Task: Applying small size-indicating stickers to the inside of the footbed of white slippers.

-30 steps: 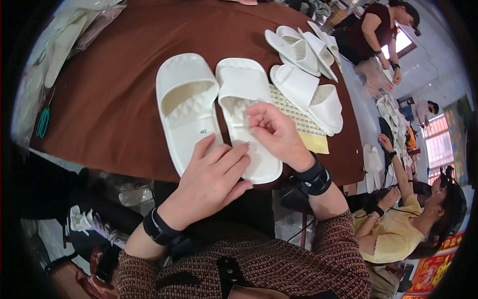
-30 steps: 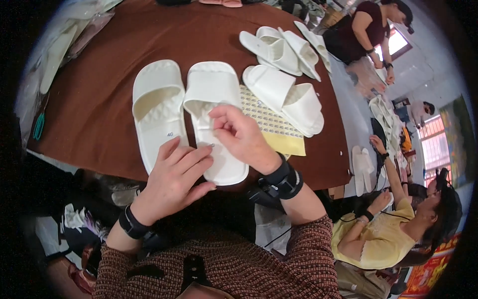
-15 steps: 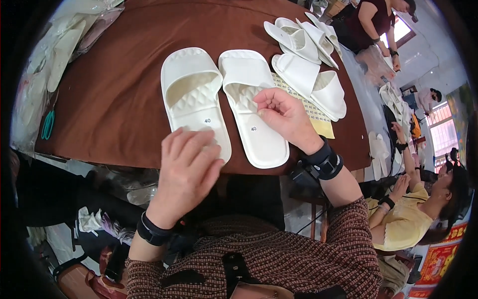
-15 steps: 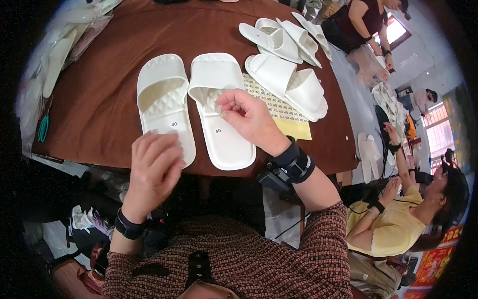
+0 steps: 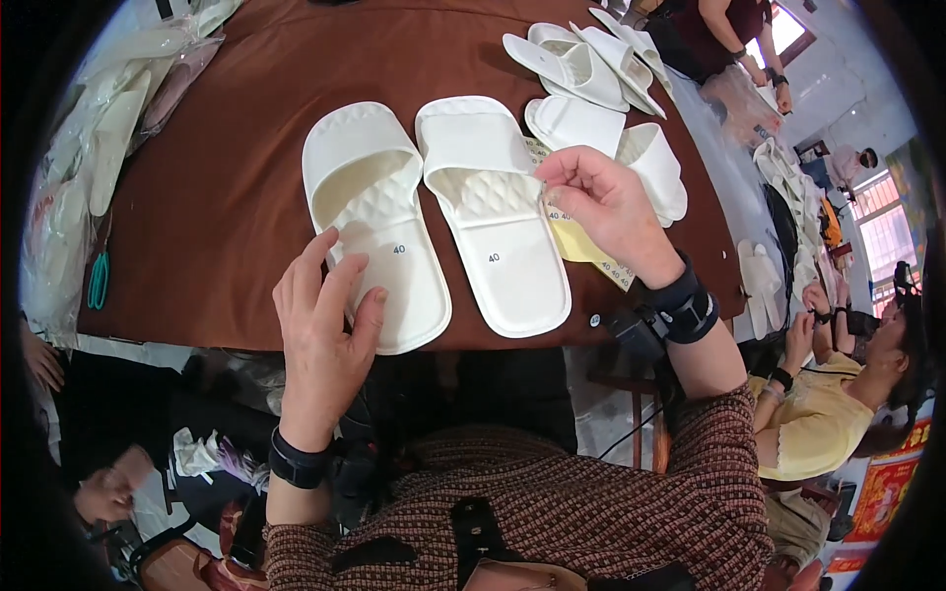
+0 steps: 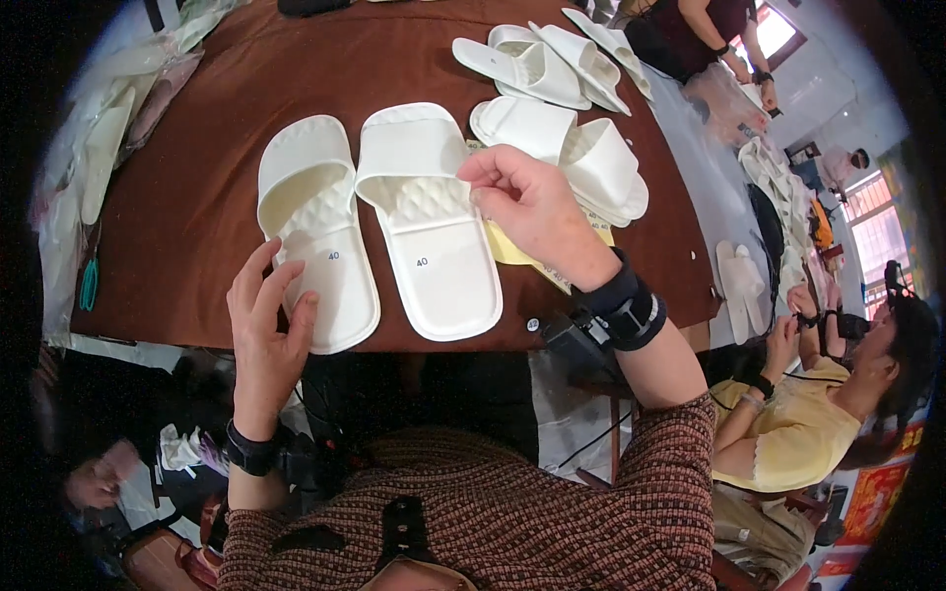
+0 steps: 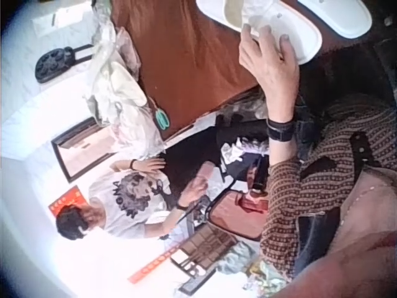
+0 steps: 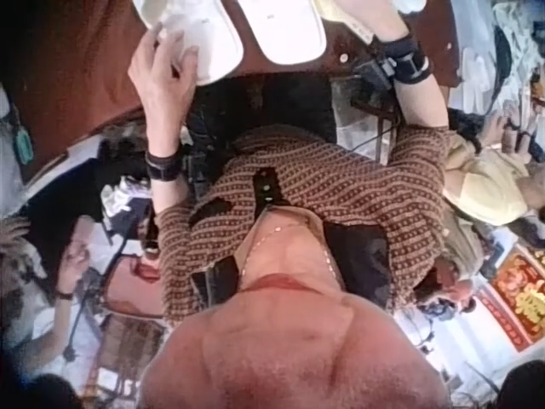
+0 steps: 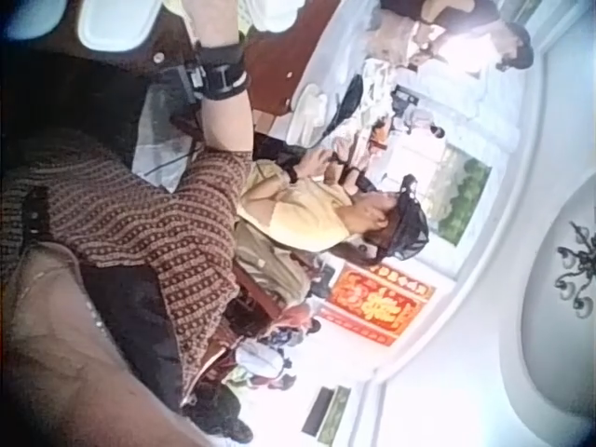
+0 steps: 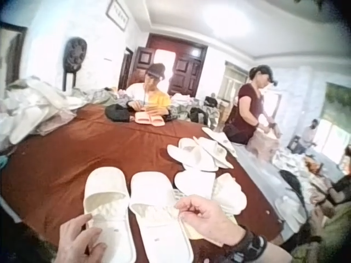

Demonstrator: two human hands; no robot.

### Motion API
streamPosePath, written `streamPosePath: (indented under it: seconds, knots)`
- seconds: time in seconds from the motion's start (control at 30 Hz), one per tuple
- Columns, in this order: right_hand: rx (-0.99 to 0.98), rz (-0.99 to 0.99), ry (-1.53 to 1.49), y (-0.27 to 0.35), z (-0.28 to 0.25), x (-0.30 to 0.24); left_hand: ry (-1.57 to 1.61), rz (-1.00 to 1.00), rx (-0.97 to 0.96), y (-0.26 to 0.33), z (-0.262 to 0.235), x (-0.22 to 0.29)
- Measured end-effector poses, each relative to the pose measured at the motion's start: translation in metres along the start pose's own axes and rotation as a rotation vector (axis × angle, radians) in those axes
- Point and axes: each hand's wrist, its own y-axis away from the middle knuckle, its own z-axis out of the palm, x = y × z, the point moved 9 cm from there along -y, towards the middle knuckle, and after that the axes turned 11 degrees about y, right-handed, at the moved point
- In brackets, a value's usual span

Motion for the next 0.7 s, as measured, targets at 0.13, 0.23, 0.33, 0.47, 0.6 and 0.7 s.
streamPosePath:
  seconds: [0.13,0.23,0.33,0.47,0.6,0.7]
  knots:
    - [-0.001,-0.009,0.064,-0.002,-0.004,0.004,0.009,-0.029,-0.013,-0.006,0.0,-0.004]
    - [-0.01,0.017,0.1,-0.004,-0.002,0.011,-0.008,0.02,0.007,-0.014,0.0,-0.004]
    - [-0.023,0.036,0.131,-0.005,0.002,0.018,-0.022,0.022,0.006,-0.02,0.003,-0.009]
    - [-0.021,0.021,0.259,-0.006,0.002,0.017,-0.033,0.021,-0.012,-0.028,0.005,-0.012]
    - [-0.05,-0.001,0.299,-0.009,0.007,0.019,-0.051,0.039,-0.035,-0.028,0.009,-0.016]
    - [-0.079,0.053,0.335,-0.012,0.008,0.019,-0.041,0.029,-0.052,-0.028,0.012,-0.023]
